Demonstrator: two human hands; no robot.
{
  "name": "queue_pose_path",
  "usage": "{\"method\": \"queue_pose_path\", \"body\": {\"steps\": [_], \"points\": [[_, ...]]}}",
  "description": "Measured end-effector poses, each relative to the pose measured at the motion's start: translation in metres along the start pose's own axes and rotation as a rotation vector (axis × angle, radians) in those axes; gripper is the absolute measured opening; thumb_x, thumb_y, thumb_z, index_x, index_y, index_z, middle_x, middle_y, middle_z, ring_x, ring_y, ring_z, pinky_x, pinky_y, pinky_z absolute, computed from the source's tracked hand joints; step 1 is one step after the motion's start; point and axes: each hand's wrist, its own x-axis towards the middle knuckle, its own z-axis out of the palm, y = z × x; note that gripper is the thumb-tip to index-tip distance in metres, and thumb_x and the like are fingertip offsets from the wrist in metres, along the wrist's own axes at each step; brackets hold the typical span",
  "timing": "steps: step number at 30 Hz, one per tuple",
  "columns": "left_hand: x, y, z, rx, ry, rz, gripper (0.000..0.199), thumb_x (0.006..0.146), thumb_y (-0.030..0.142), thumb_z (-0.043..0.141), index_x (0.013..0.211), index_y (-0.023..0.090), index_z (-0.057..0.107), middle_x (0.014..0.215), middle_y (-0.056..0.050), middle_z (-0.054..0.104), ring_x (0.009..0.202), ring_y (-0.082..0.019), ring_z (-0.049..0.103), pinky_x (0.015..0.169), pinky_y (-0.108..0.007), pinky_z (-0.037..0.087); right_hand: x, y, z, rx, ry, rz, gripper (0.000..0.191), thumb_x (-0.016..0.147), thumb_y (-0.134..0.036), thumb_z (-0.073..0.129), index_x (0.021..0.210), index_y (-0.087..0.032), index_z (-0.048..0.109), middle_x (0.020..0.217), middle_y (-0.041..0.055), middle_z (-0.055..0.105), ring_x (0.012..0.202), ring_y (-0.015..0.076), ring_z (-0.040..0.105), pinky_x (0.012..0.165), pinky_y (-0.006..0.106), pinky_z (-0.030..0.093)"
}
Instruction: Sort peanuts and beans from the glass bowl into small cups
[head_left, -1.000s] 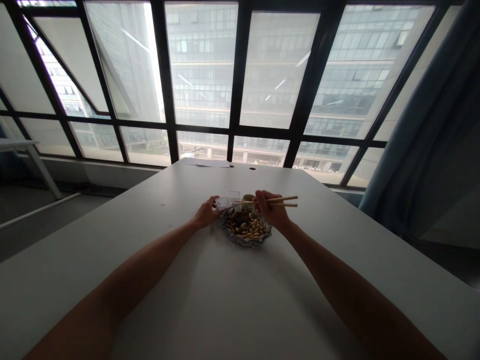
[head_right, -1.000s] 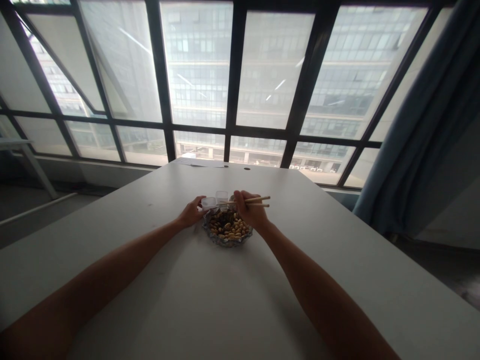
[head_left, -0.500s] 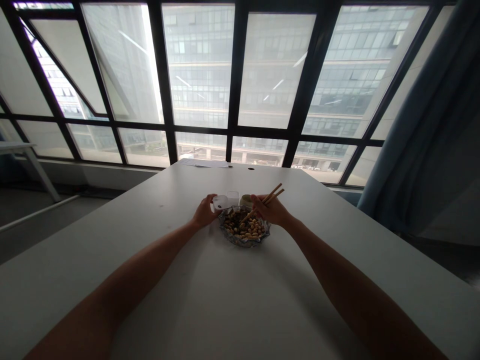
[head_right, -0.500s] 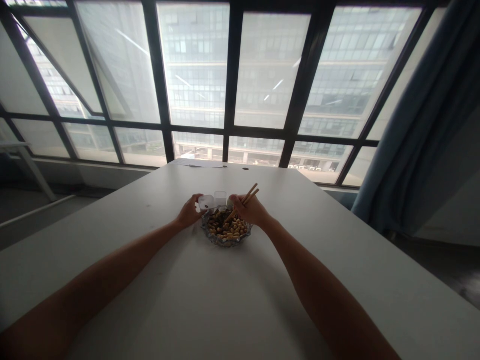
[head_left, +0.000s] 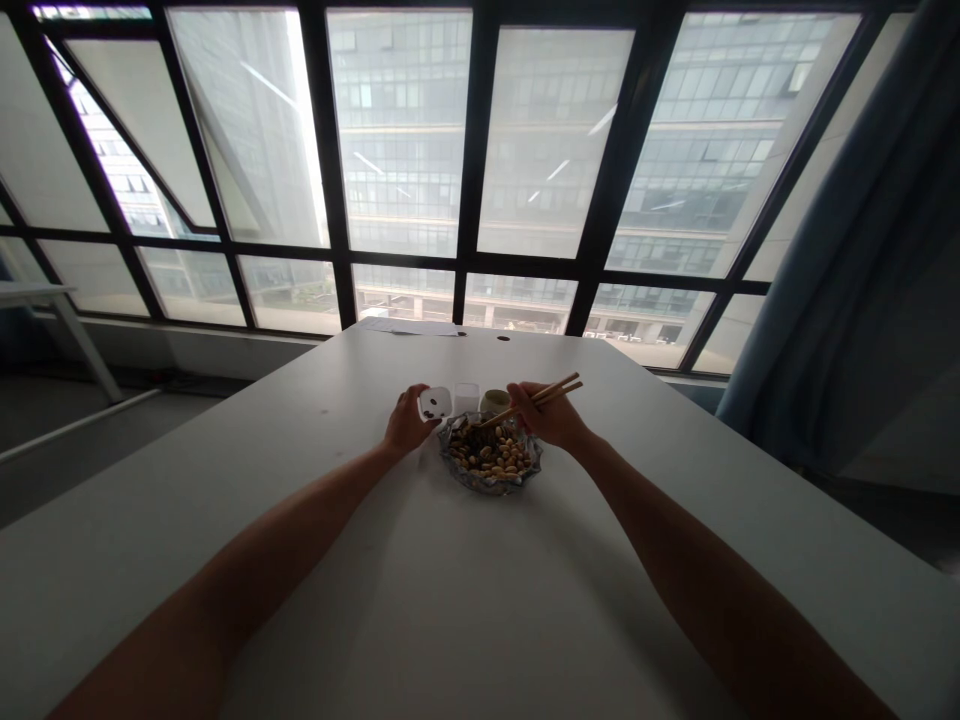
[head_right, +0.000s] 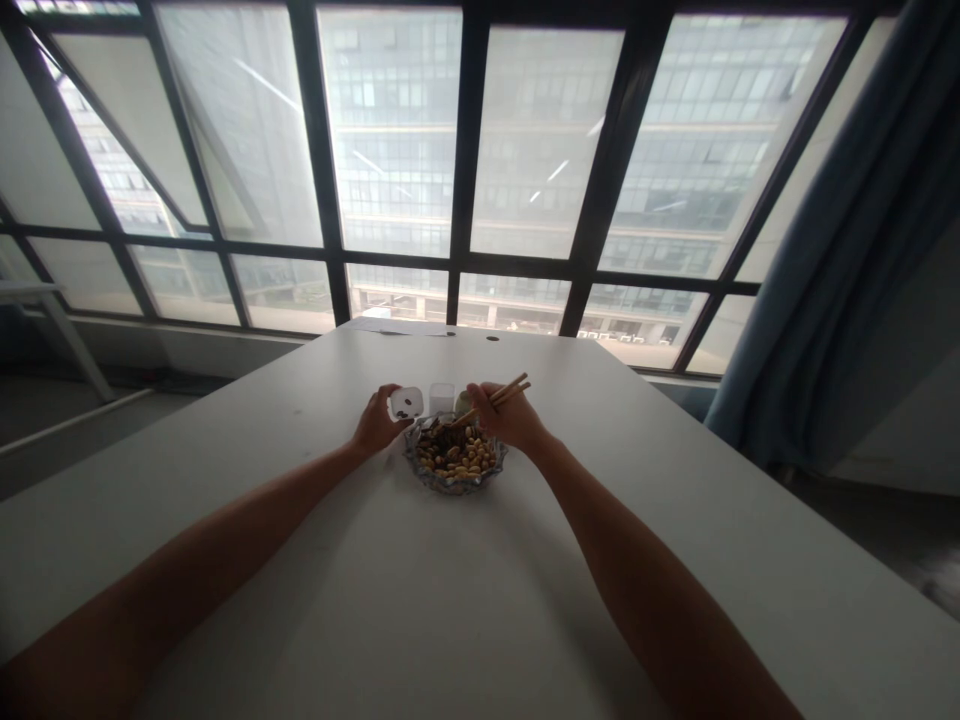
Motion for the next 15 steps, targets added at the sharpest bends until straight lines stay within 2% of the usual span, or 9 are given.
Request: {"method": "queue_pose_path", "body": {"steps": [5,10,15], "points": [[0.0001,-0.0014,0.0014,-0.034,-0.060,-0.036,0.064,0.070,0.031,0.081,0.126,0.019,0.052,0.112,-0.011,0.068,0.099,-0.026,0.067,0.086,-0.039,0.054,-0.0012,-0.0061,-0.0030,0.017,-0.129,0.083,0.059,0.086,-0.074,0.051,0.061,-0.020,0.056,0.041,0.0003,0.053,0.033,0.0126,0.049,0.035,0.024,0.038],[0.0010,-0.0048,0.0018,-0.021,-0.117,-0.113,0.072,0.072,0.042,0.081,0.133,0.016,0.053,0.103,-0.011,0.071,0.092,-0.025,0.069,0.081,-0.036,0.055,-0.0006,-0.0082,-0.0084,0.071,-0.052,0.093,0.066,0.082,-0.079,0.052,0.058,-0.018,0.058,0.037,0.0005,0.050,0.031,0.0105,0.044,0.034,0.024,0.035],[0.0016,-0.0032,0.0009,0.021,-0.175,-0.142,0.077,0.075,0.045,0.078,0.139,0.012,0.051,0.104,-0.012,0.071,0.094,-0.025,0.069,0.084,-0.036,0.055,0.0021,-0.0040,-0.0068,0.060,-0.004,0.116,0.068,0.083,-0.079,0.050,0.053,-0.018,0.055,0.034,-0.0002,0.046,0.030,0.0092,0.041,0.035,0.023,0.032]]}}
